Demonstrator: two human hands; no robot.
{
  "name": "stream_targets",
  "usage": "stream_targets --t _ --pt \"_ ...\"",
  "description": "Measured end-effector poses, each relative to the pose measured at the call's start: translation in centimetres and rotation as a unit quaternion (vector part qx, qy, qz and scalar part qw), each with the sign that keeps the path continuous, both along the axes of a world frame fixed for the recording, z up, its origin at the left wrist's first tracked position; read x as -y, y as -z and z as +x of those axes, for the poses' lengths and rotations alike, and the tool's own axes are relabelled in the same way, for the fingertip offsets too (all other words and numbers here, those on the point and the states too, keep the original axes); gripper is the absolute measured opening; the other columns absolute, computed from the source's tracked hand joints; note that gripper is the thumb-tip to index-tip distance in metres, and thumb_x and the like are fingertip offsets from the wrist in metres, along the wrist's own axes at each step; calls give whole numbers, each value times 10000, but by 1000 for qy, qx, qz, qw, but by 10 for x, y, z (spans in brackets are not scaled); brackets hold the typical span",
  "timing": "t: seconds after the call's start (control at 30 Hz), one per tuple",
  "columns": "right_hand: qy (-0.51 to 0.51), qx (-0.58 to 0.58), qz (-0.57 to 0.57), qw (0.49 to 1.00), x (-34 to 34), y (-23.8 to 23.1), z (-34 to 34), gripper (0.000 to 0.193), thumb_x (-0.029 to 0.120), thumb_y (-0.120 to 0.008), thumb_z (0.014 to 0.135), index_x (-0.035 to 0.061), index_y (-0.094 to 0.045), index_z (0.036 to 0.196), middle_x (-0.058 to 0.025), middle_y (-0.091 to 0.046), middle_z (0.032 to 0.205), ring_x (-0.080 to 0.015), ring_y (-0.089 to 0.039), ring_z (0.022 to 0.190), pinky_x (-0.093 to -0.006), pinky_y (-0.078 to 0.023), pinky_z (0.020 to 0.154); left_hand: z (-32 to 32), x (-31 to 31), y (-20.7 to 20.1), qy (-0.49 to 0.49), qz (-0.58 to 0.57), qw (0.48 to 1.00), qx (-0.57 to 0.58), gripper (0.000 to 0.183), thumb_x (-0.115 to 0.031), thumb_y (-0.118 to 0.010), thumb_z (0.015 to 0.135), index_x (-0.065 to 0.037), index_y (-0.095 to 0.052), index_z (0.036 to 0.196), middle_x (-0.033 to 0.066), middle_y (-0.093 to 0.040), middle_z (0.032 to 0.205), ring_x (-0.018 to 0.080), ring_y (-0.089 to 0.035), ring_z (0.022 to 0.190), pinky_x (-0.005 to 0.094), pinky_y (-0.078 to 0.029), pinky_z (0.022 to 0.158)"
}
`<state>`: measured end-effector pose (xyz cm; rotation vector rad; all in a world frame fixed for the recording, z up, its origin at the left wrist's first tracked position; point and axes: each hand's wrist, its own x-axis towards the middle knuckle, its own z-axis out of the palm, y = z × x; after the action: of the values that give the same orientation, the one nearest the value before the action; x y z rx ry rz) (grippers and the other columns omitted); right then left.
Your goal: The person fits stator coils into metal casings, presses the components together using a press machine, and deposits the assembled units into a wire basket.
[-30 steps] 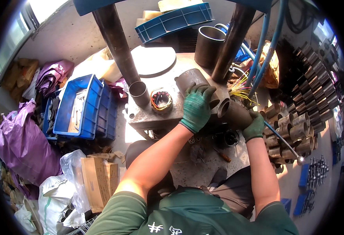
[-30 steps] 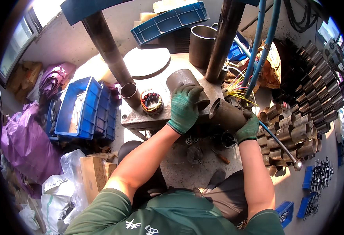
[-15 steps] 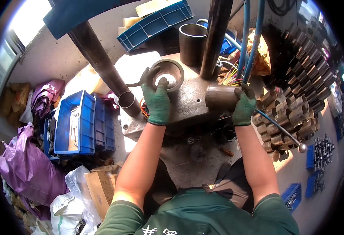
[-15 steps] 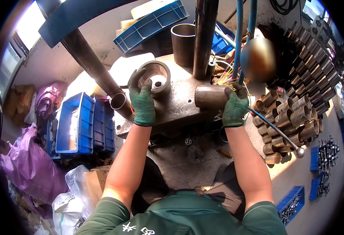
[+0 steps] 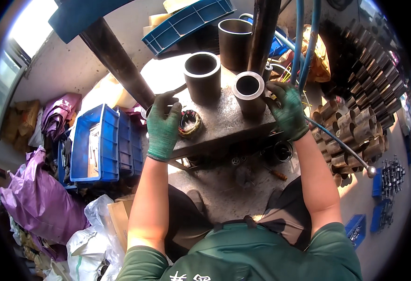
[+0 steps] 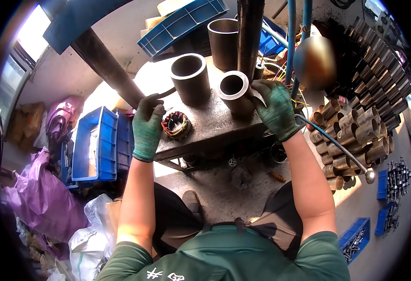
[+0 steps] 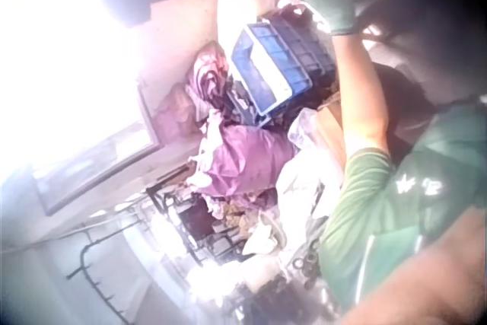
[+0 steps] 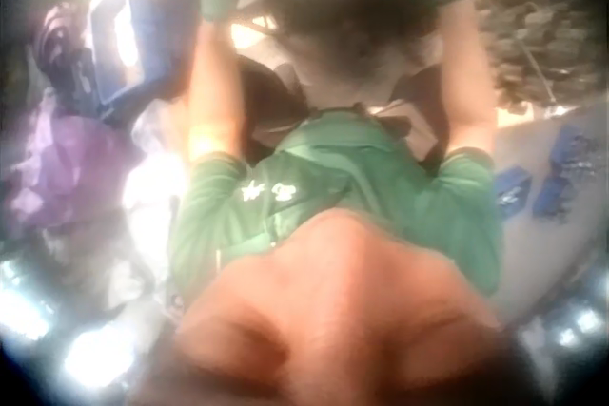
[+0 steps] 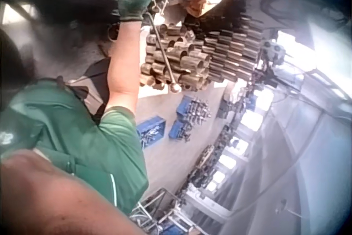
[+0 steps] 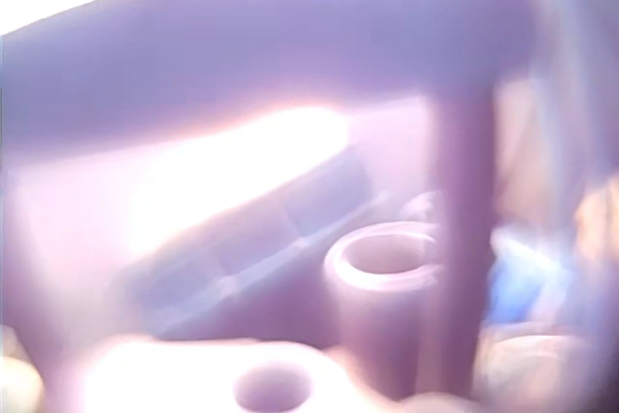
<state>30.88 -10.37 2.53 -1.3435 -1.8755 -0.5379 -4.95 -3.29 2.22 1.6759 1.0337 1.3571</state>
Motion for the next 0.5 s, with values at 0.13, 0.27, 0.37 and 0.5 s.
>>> stream_targets --t 0.13,0.27,0.37,0.5 --pt "-46 -214 -170 961 -2 26 2 478 59 -753 891 50 -641 1356 -168 -728 1203 -366 -696 1114 -428 -562 969 -10 26 -9 -7 -10 990 -139 214 -137 -723 998 -66 -733 1200 130 -767 1039 186 -716 915 319 -570 841" --pt "21 -279 -307 910 6 16 -16 625 134 -738 914 59 -532 1499 -204 -743 1182 -360 -735 1024 -435 -581 921 -12 35 -3 -8 -25 929 -370 328 -204 -777 911 -75 -737 1209 184 -770 1113 323 -756 1026 406 -592 909" --pt "-6 -255 -351 901 9 23 -16 617 187 -730 936 26 -527 1497 -247 -745 1150 -363 -736 1044 -439 -574 920 -11 30 8 8 -28 911 -412 406 -207 -799 886 -90 -718 1267 171 -753 1186 340 -734 1097 420 -581 958" --pt "-1 -169 -339 925 17 31 -9 671 276 -747 951 -2 -504 1511 -272 -741 1146 -381 -734 1032 -442 -572 924 -6 23 17 28 -13 863 -504 433 -184 -782 892 -87 -700 1305 175 -729 1241 364 -705 1146 441 -560 994"
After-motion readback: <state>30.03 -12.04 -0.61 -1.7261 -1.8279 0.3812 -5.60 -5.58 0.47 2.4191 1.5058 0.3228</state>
